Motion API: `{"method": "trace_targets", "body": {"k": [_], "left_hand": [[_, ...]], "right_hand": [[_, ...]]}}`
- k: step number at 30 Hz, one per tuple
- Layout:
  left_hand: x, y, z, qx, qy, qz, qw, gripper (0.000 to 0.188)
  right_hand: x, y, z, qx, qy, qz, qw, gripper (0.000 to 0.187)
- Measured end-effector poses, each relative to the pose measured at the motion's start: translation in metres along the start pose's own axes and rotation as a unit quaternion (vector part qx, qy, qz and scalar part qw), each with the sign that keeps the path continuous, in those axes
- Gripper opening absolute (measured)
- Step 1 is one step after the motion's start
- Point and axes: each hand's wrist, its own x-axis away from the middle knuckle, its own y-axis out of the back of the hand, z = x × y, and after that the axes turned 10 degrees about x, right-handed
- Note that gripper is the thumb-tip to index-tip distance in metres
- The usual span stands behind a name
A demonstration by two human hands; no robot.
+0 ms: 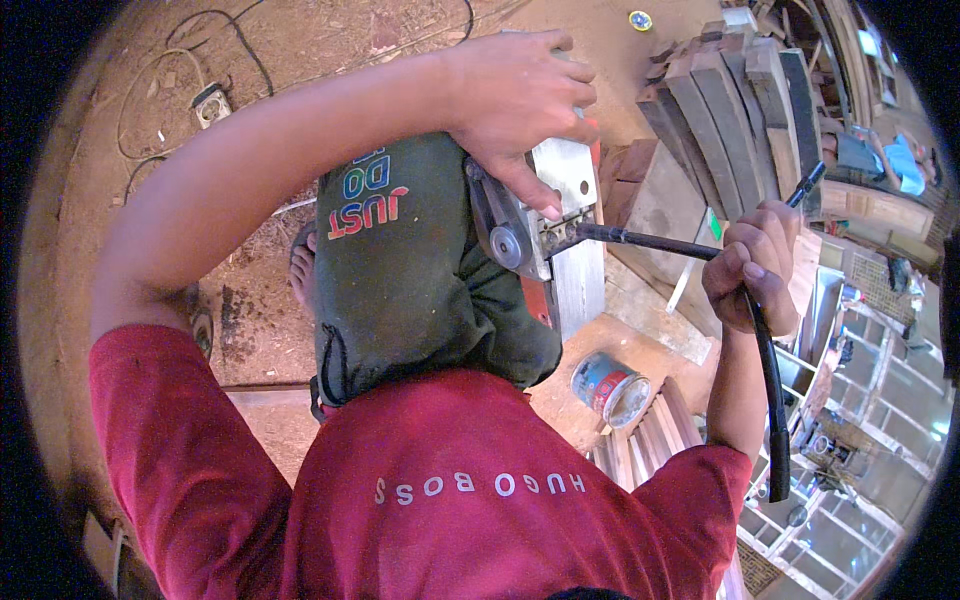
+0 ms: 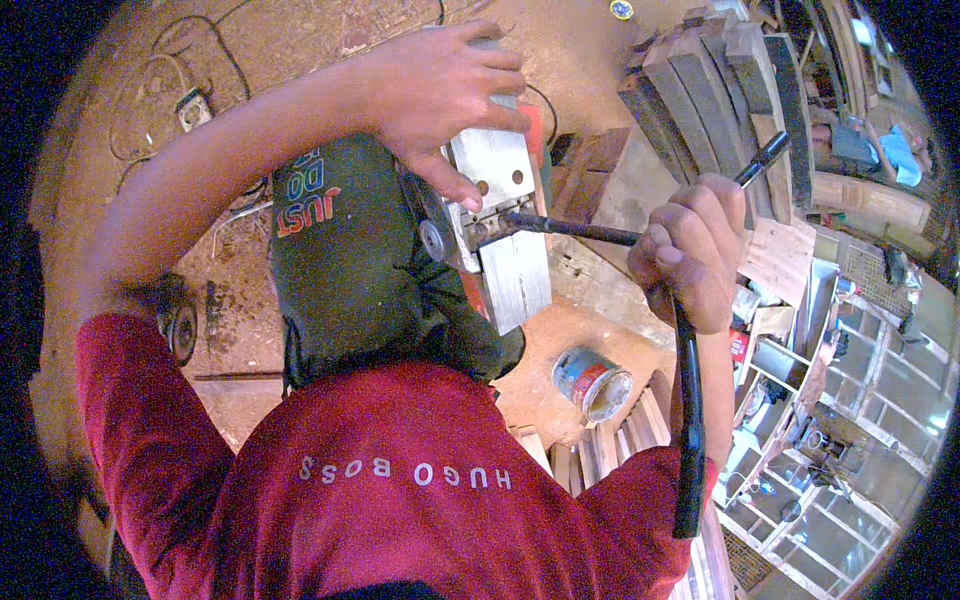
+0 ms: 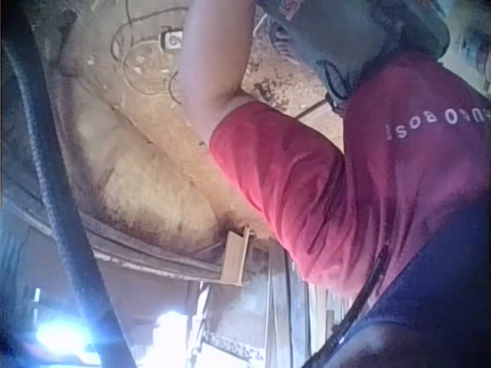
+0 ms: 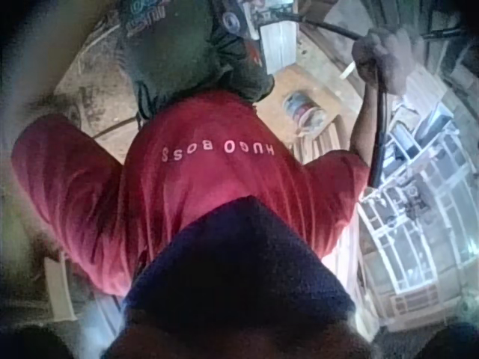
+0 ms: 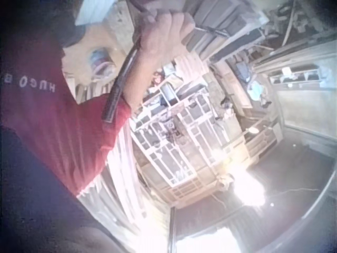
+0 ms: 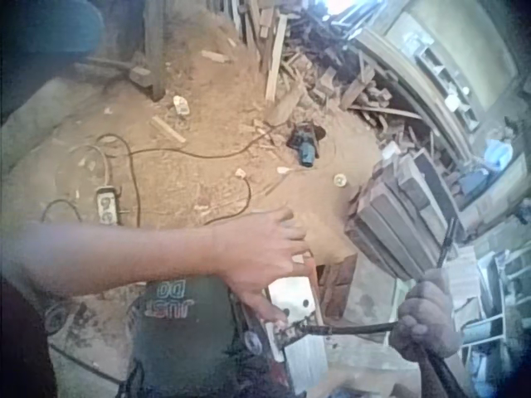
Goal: The person adjusts a handheld electric planer by tightening screws on the blade assembly with a socket wrench and checking the blade alignment with a square ruler.
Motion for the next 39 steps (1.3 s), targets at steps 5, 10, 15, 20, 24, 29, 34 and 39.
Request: {"method": "trace_targets", "body": {"k": [5,10,15,20,24,29,34,39], "left_hand": [[0.002,0.005,-0.008,0.005,0.012,-0.017,1.0,0.076],[0.003,0.011,-0.011,0.019,0.025,-0.001,1.0,0.075],[0.002,0.012,-0.011,0.02,0.027,0.004,0.999,0.075],[0.002,0.008,-0.01,0.01,0.012,-0.017,1.0,0.073],[0.002,0.012,-0.014,0.014,0.024,-0.005,1.0,0.073],[0.002,0.009,-0.016,-0.005,0.015,0.014,1.0,0.073],[0.004,0.007,-0.013,-0.018,0.008,0.004,1.0,0.074],[0.001,0.007,-0.015,-0.018,0.011,0.024,0.999,0.072]], "right_hand": [[0.007,-0.006,0.0,0.002,0.011,0.024,1.0,0.035],[0.005,-0.004,0.003,0.023,-0.001,0.033,0.999,0.038],[0.005,-0.003,0.001,0.019,0.015,0.047,0.999,0.033],[0.01,-0.017,0.006,-0.005,-0.013,-0.013,1.0,0.02],[0.013,-0.019,0.006,0.01,-0.017,-0.014,1.0,0.019],[0.002,-0.017,0.015,0.003,-0.027,0.024,0.999,0.018],[0.005,-0.016,0.016,0.018,-0.024,0.03,0.999,0.017],[0.012,-0.016,0.016,0.018,-0.045,0.004,0.999,0.017]]}}
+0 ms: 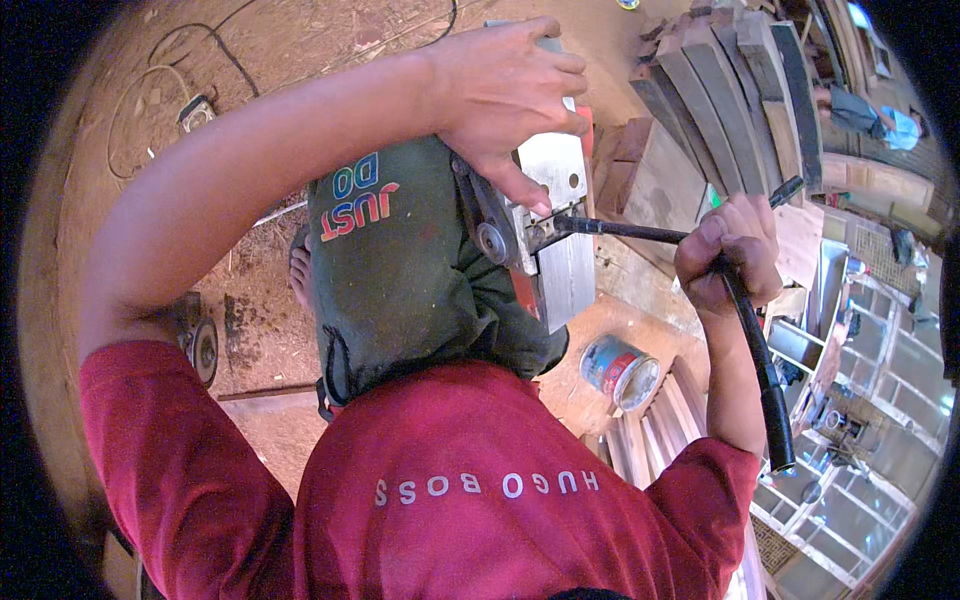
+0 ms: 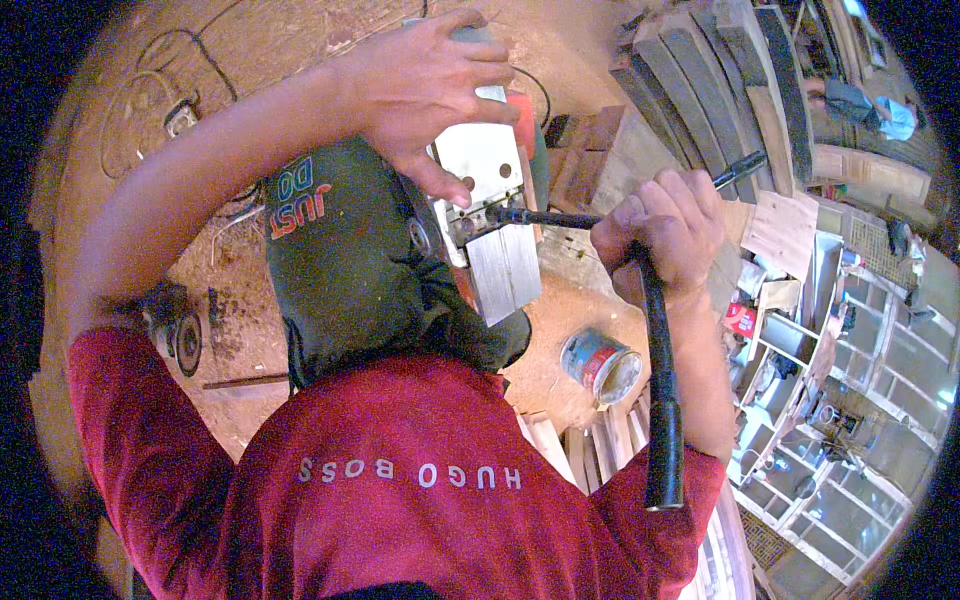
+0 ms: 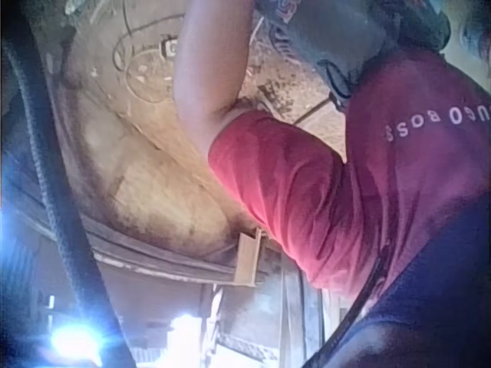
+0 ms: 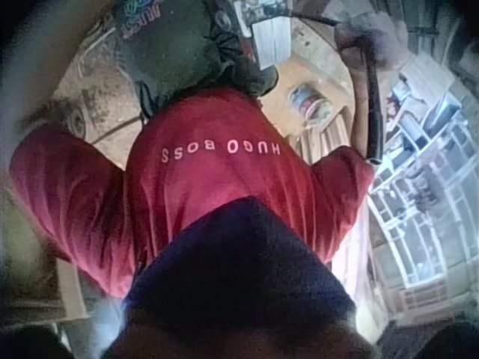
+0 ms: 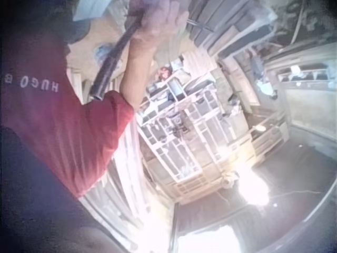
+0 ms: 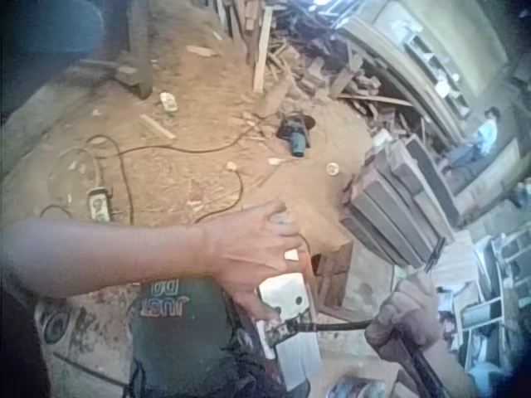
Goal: The person adjusts a handheld electric planer by tightening screws on the blade assembly with a socket wrench and checking the blade alignment with a square ruler.
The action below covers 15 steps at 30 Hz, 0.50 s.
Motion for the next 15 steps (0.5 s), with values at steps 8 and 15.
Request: {"method": "trace_targets", "body": {"k": [8,15], "left_hand": [[-0.003,-0.004,0.011,0.016,-0.035,-0.032,0.999,0.071],[-0.003,0.004,0.013,0.016,-0.004,0.003,1.0,0.075]], "right_hand": [[0.001,0.007,0.006,-0.018,-0.042,0.019,0.999,0.022],[0.032,0.025,-0.012,0.101,-0.067,-0.043,0.992,0.013]]}}
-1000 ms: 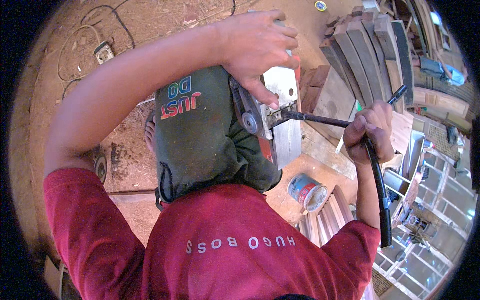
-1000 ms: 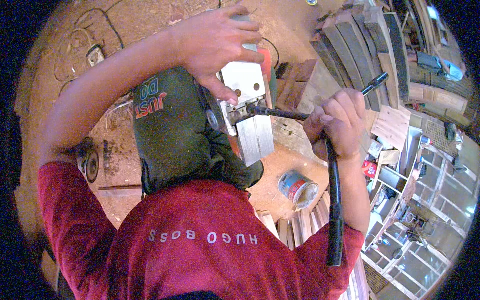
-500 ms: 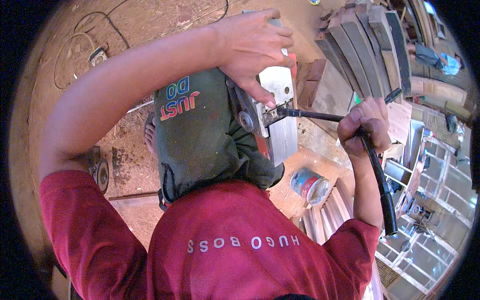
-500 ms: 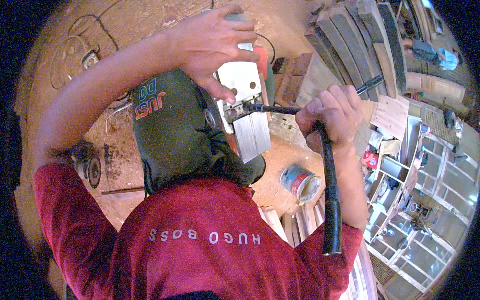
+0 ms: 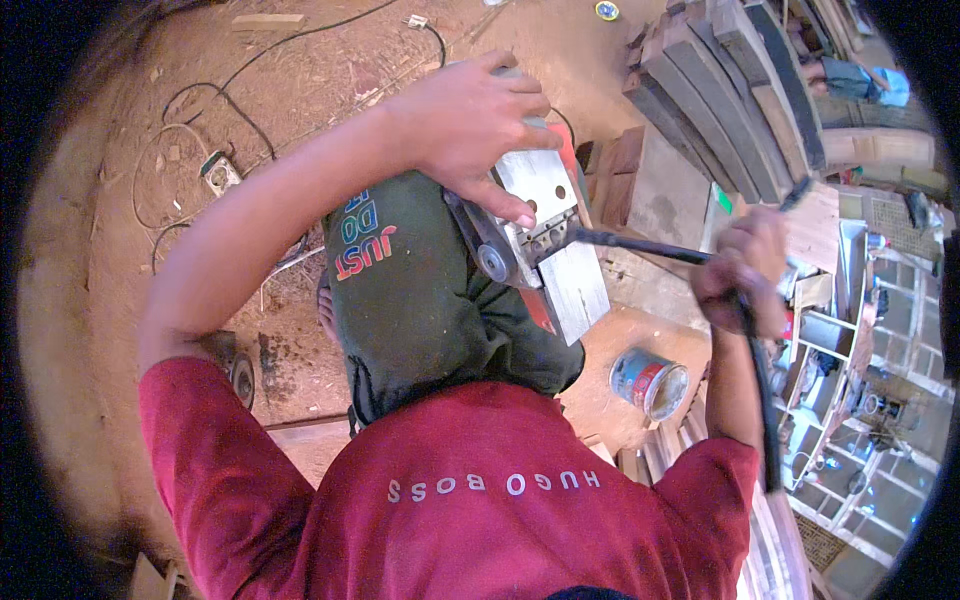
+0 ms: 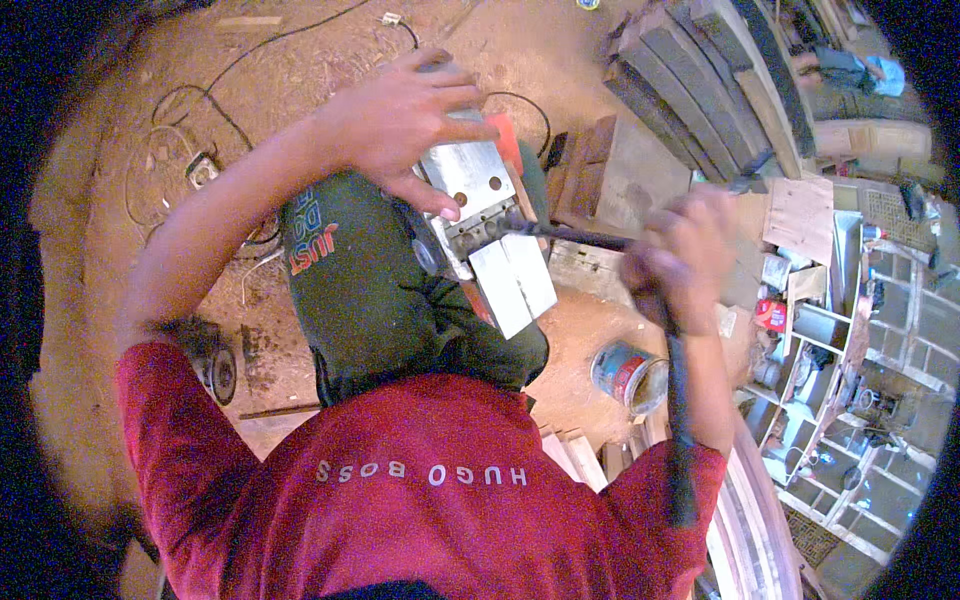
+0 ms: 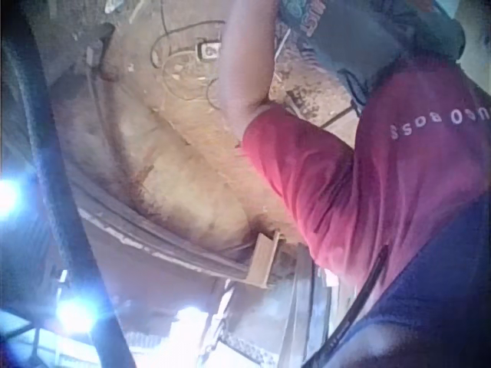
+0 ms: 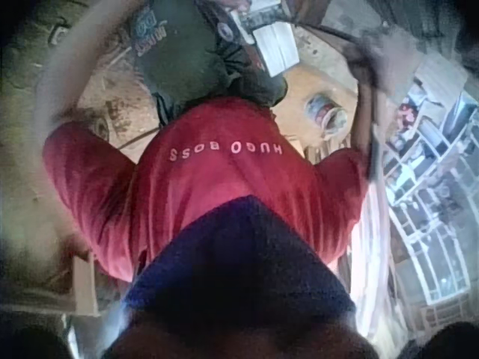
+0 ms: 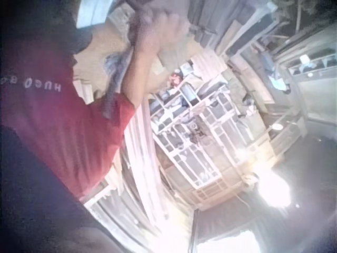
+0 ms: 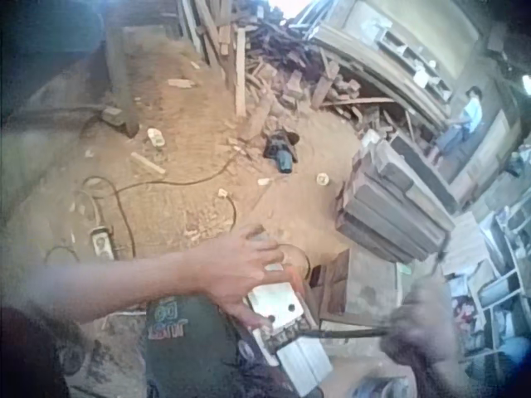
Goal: The person adjusts a handheld electric planer by tightening screws on the blade assembly with a socket wrench and checking the blade alignment with a square ruler.
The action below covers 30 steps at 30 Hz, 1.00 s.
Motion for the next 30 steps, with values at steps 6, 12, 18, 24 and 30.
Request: {"method": "trace_targets", "body": {"k": [6,12,18,24,30], "left_hand": [[0.003,0.01,-0.019,0.004,0.002,-0.048,0.999,0.08],[0.037,-0.003,-0.076,-0.021,0.101,-0.107,0.989,0.062],[0.071,-0.028,-0.133,0.0,0.1,-0.131,0.986,0.045],[0.064,-0.028,-0.133,0.071,0.154,-0.132,0.977,0.036],[0.067,-0.033,-0.134,0.09,0.242,-0.178,0.949,0.051]], "right_hand": [[0.057,-0.044,-0.059,0.097,-0.453,-0.048,0.885,0.031],[0.277,-0.154,-0.157,-0.004,-0.634,0.114,0.765,0.024],[0.305,-0.177,-0.135,-0.266,-0.807,0.031,0.526,0.012],[0.33,-0.191,-0.139,-0.304,-0.805,-0.008,0.509,0.017],[0.322,-0.186,-0.123,-0.275,-0.812,-0.005,0.514,0.021]]}}
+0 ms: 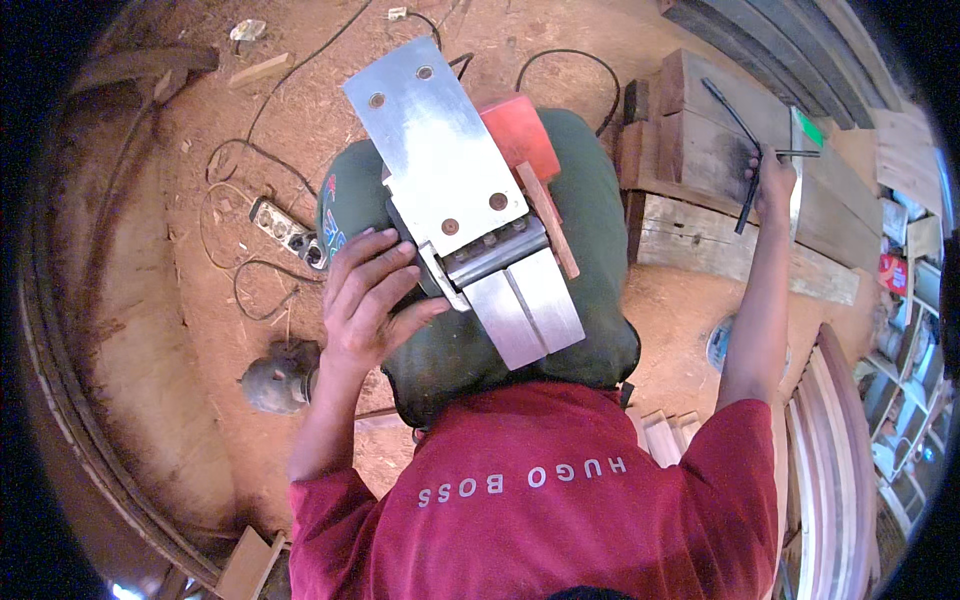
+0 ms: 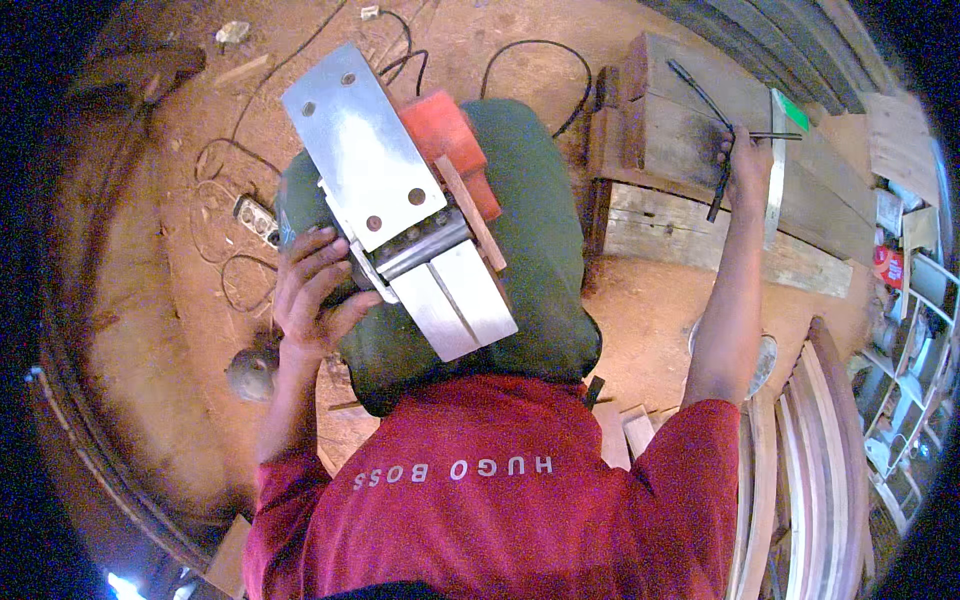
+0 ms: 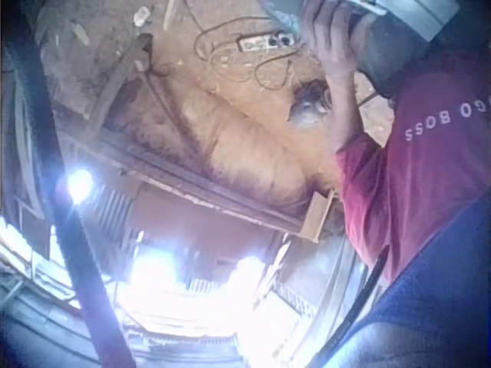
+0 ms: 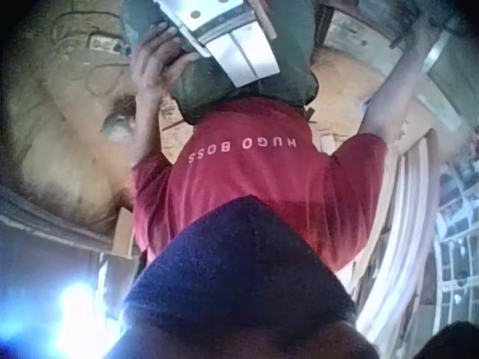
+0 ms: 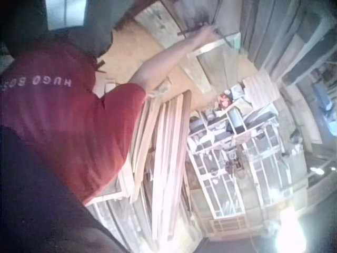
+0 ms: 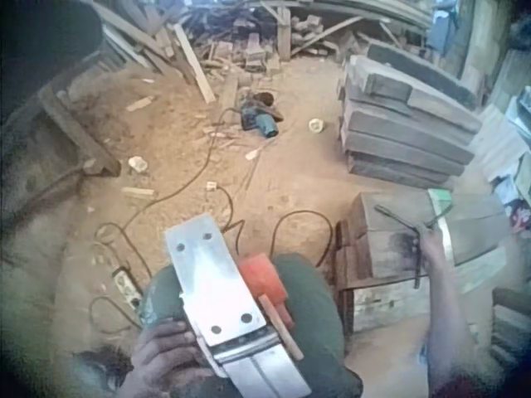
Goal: The person adjusts a handheld electric planer by tightening screws on the blade assembly with a socket wrench and checking the blade alignment with a square ruler.
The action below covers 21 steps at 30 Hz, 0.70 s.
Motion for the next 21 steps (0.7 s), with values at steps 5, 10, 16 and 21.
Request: {"method": "trace_targets", "body": {"k": [5,10,16,21], "left_hand": [[0.001,-0.009,0.0,0.008,0.035,-0.033,0.999,0.04],[-0.015,-0.021,-0.016,0.054,0.203,-0.102,0.972,0.022],[-0.036,-0.024,-0.031,0.105,0.363,-0.19,0.906,0.017],[-0.021,-0.025,-0.02,0.123,0.261,-0.187,0.939,0.026]], "right_hand": [[0.005,0.002,0.001,0.045,0.001,0.003,0.999,0.024],[-0.003,0.002,-0.009,0.076,0.045,-0.027,0.996,0.023],[0.007,0.0,-0.003,0.009,0.033,-0.046,0.998,0.018],[0.061,0.003,0.056,-0.026,0.141,-0.105,0.984,0.025]]}}
